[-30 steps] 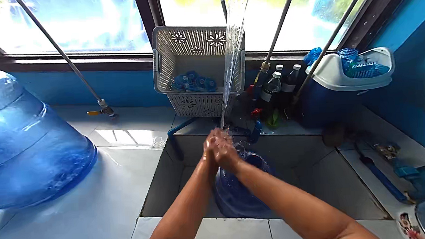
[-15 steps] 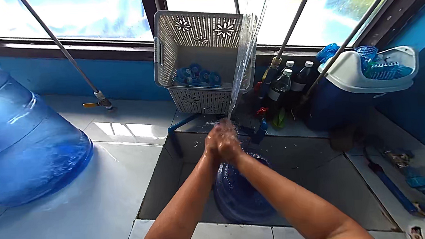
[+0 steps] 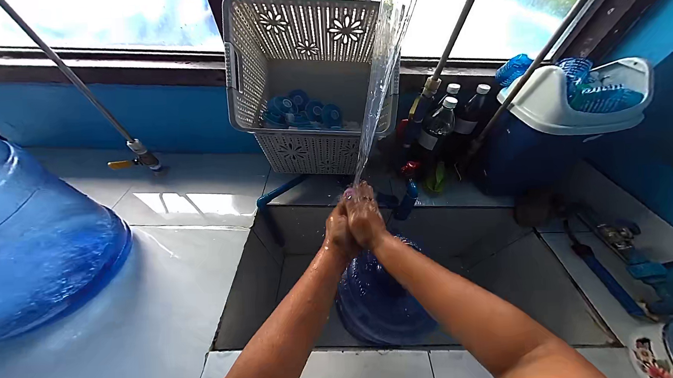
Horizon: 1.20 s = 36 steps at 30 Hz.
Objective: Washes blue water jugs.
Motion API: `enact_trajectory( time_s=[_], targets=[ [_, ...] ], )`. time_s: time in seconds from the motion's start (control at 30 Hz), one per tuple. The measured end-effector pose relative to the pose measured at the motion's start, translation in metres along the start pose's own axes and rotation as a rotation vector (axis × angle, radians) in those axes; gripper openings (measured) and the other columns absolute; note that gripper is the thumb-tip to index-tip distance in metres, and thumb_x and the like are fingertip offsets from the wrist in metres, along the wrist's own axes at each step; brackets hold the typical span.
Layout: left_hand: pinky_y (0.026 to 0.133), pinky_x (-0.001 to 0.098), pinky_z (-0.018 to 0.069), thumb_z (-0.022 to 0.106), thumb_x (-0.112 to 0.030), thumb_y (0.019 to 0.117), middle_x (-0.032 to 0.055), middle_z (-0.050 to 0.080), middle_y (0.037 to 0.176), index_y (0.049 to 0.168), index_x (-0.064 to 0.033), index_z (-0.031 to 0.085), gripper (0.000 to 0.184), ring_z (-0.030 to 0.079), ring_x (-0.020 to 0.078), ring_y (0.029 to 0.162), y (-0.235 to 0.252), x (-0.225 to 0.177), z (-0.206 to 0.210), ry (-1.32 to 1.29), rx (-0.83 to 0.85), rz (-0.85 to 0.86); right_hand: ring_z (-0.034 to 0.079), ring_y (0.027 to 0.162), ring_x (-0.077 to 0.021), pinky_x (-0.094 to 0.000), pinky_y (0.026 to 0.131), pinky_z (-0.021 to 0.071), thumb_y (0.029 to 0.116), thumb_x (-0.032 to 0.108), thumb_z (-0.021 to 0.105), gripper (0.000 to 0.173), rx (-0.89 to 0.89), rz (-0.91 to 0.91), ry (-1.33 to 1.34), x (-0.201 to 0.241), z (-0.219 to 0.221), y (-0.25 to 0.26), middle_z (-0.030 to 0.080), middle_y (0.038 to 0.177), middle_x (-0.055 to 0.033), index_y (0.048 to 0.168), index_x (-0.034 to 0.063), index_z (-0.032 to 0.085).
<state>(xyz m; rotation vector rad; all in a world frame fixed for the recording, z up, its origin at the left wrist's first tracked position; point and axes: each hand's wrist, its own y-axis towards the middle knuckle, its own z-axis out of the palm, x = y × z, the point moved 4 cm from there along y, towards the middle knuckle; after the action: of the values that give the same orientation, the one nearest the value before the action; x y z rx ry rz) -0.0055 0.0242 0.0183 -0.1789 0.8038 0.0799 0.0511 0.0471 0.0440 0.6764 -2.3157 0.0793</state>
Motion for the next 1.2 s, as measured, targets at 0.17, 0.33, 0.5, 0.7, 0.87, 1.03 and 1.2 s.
enact_trajectory(
  time_s=[0.17, 0.33, 0.5, 0.7, 0.87, 1.03, 1.2],
  targets=[
    [0.074, 0.032, 0.0546, 0.019, -0.034, 0.1121, 0.0022, 0.065, 0.091, 0.116, -0.0119, 0.057, 0.044, 0.064, 0.0119, 0.082, -0.007, 0.001, 0.009, 0.045, -0.075, -0.009, 0.022, 0.155, -0.0423, -0.0534, 0.128, 0.0161, 0.1107, 0.021, 0.038, 0.052, 0.018, 0.021, 0.008, -0.009, -0.002, -0.004, 0.029, 0.163, -0.0308, 0.153, -0.0089, 0.038],
    [0.085, 0.035, 0.0566, 0.009, -0.032, 0.1103, 0.0118, 0.068, 0.118, 0.138, -0.0036, 0.049, 0.056, 0.069, 0.0209, 0.098, 0.008, -0.003, -0.026, -0.026, 0.114, -0.172, 0.039, 0.149, -0.0391, -0.0498, 0.124, 0.0301, 0.1051, 0.022, 0.044, 0.051, 0.085, -0.195, 0.064, 0.014, 0.028, -0.097, 0.044, 0.155, -0.0293, 0.144, -0.0099, 0.052],
    [0.09, 0.0413, 0.058, 0.015, -0.033, 0.1112, 0.0161, 0.07, 0.12, 0.131, -0.0038, 0.057, 0.055, 0.071, 0.0287, 0.106, -0.007, -0.004, -0.032, -0.128, 0.085, -0.289, 0.071, 0.101, -0.0347, -0.0471, 0.091, 0.0576, 0.0946, 0.011, 0.064, 0.029, -0.058, -0.228, 0.005, -0.009, -0.001, -0.106, 0.071, 0.112, -0.0244, 0.116, -0.0076, 0.07],
    [0.088, 0.031, 0.0553, 0.014, -0.036, 0.1135, 0.0098, 0.066, 0.109, 0.134, -0.0032, 0.048, 0.051, 0.067, 0.0165, 0.096, -0.04, -0.003, -0.006, 0.223, 0.15, -0.213, 0.069, 0.109, -0.0423, -0.0539, 0.098, 0.0539, 0.1007, 0.002, 0.055, 0.027, -0.106, -0.242, 0.013, -0.019, -0.034, -0.045, 0.069, 0.116, -0.0299, 0.12, -0.0115, 0.067],
    [0.076, 0.0279, 0.0611, 0.069, 0.004, 0.0917, 0.0067, 0.071, 0.091, 0.113, 0.0044, 0.062, 0.022, 0.071, 0.0111, 0.078, -0.031, -0.027, -0.022, 1.024, 0.393, -0.358, 0.072, 0.094, -0.0399, -0.0582, 0.081, 0.0563, 0.1027, 0.008, 0.054, 0.022, 0.369, -0.582, -0.465, 0.007, -0.033, -0.026, 0.073, 0.097, -0.0225, 0.11, -0.0044, 0.071],
    [0.064, 0.0282, 0.0614, 0.053, 0.007, 0.0983, 0.0059, 0.071, 0.073, 0.103, 0.0055, 0.063, 0.011, 0.07, 0.0121, 0.063, -0.024, -0.038, -0.013, 0.628, 0.083, 0.079, 0.072, 0.082, -0.0373, -0.0517, 0.078, 0.0594, 0.0993, 0.001, 0.056, 0.018, -0.142, -0.487, 0.004, -0.006, -0.032, 0.0, 0.07, 0.09, -0.026, 0.103, -0.013, 0.067],
    [0.079, 0.0316, 0.0581, 0.067, -0.001, 0.0949, 0.0114, 0.07, 0.099, 0.116, 0.005, 0.065, 0.022, 0.068, 0.013, 0.08, -0.006, -0.041, -0.027, 1.265, 0.289, -0.263, 0.069, 0.098, -0.0478, -0.0641, 0.085, 0.0517, 0.1032, 0.004, 0.048, 0.022, 0.497, -0.43, -0.547, 0.006, -0.024, 0.002, 0.07, 0.101, -0.0287, 0.115, -0.0079, 0.063]
  ],
)
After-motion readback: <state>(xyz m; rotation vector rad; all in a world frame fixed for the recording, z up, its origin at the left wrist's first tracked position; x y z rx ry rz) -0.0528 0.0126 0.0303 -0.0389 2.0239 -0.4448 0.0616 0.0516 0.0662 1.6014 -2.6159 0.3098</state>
